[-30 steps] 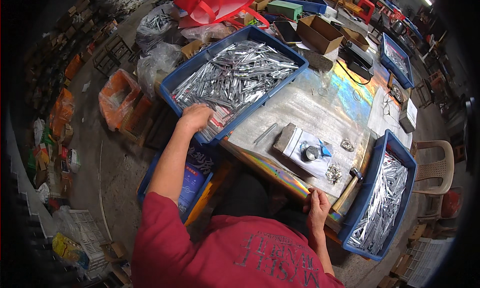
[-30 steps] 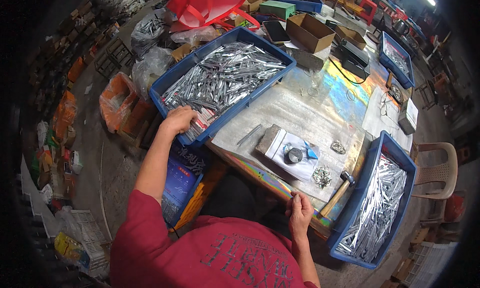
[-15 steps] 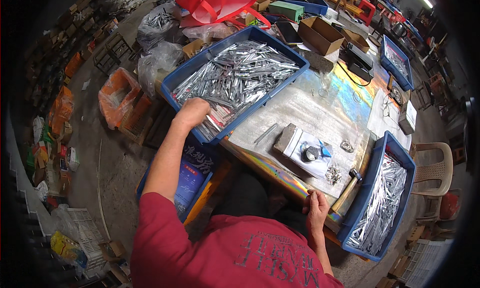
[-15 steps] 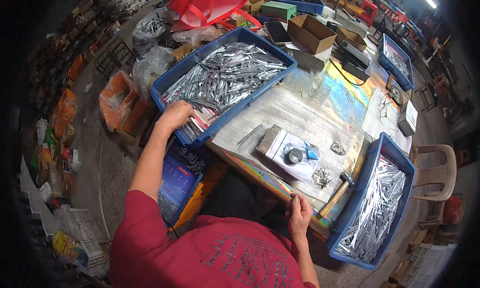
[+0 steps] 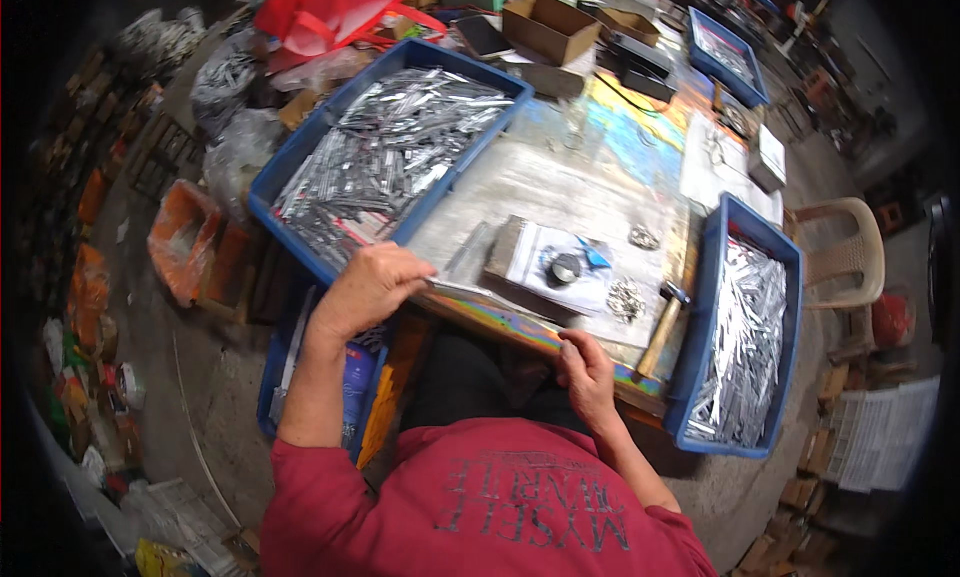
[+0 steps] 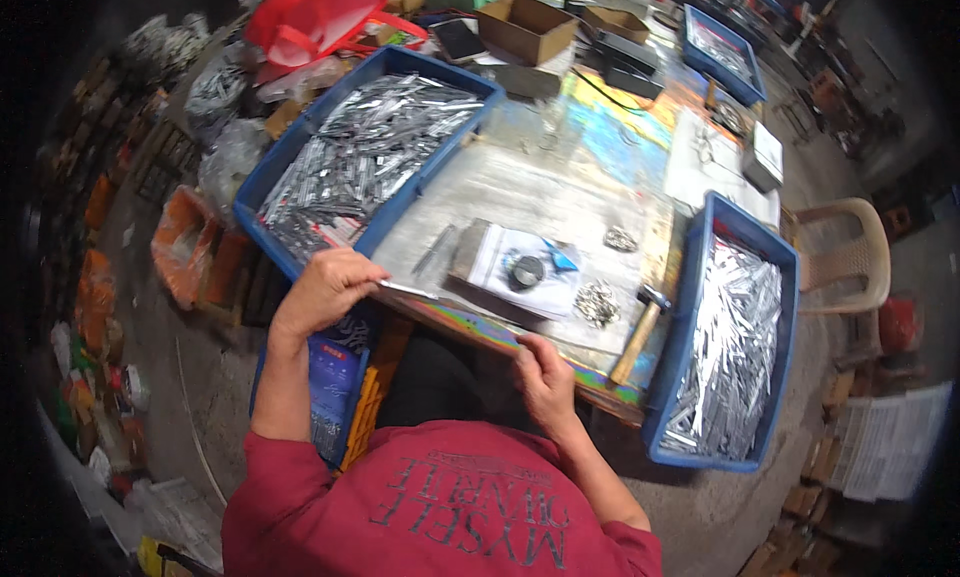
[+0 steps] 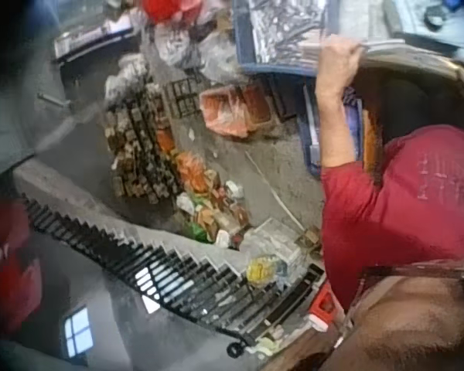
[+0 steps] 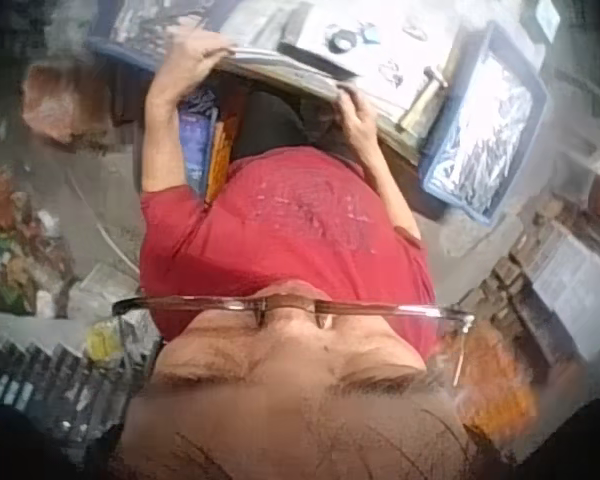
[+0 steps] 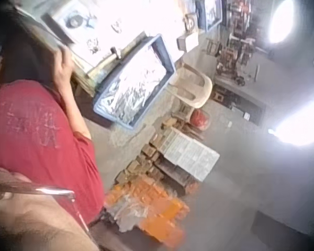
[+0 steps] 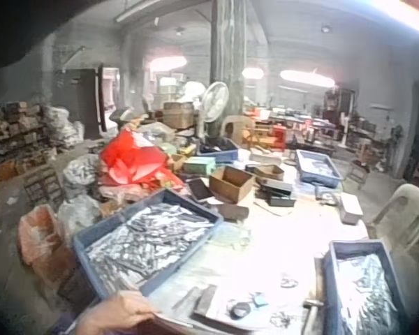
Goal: The person assembles metal strips by attaching small hardware pieces onto them by hand and tapping them with a hammer, then gathers and places the finished metal pieces into bins.
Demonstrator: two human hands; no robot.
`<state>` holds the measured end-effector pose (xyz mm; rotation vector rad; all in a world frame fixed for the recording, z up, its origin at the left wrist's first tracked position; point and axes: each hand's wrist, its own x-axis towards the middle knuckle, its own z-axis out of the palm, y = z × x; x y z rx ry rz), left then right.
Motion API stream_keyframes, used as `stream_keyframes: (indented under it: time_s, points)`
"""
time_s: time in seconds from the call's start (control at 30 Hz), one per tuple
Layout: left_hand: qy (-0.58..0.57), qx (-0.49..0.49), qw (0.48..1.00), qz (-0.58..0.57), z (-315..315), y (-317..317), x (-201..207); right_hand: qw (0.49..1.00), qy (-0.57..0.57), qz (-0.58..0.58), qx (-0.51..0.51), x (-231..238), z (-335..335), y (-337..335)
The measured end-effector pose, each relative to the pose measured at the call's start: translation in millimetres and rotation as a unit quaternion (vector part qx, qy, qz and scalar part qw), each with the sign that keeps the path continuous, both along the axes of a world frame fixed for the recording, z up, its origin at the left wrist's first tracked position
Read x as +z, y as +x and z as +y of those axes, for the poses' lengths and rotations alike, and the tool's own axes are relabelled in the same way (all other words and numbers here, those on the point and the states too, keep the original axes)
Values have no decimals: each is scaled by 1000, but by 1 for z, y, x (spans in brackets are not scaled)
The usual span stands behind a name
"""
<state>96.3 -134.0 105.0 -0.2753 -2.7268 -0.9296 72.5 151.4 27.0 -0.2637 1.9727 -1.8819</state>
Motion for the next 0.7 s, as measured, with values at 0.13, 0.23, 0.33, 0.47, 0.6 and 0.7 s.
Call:
stream_keyframes:
  time_s: [0.13,0.23,0.33,0.47,0.6,0.7]
  points:
    - [74,-88,993,-30,48,-6,-27,993,-111,-7,49,12,-10,0]
    - [73,-130,986,-70,75,-9,-41,992,-119,14,28,12,-7,1]
    - [116,-107,984,-86,93,-9,-49,992,-124,-32,-7,10,1,-1]
    - [120,-84,985,-90,107,-10,-51,974,-172,-123,-76,3,13,-3]
    - [91,-98,989,-58,118,-12,-53,958,-203,-167,-114,-3,22,-2]
    - [43,-110,993,-24,126,-14,-58,957,-197,-170,-130,-5,25,0]
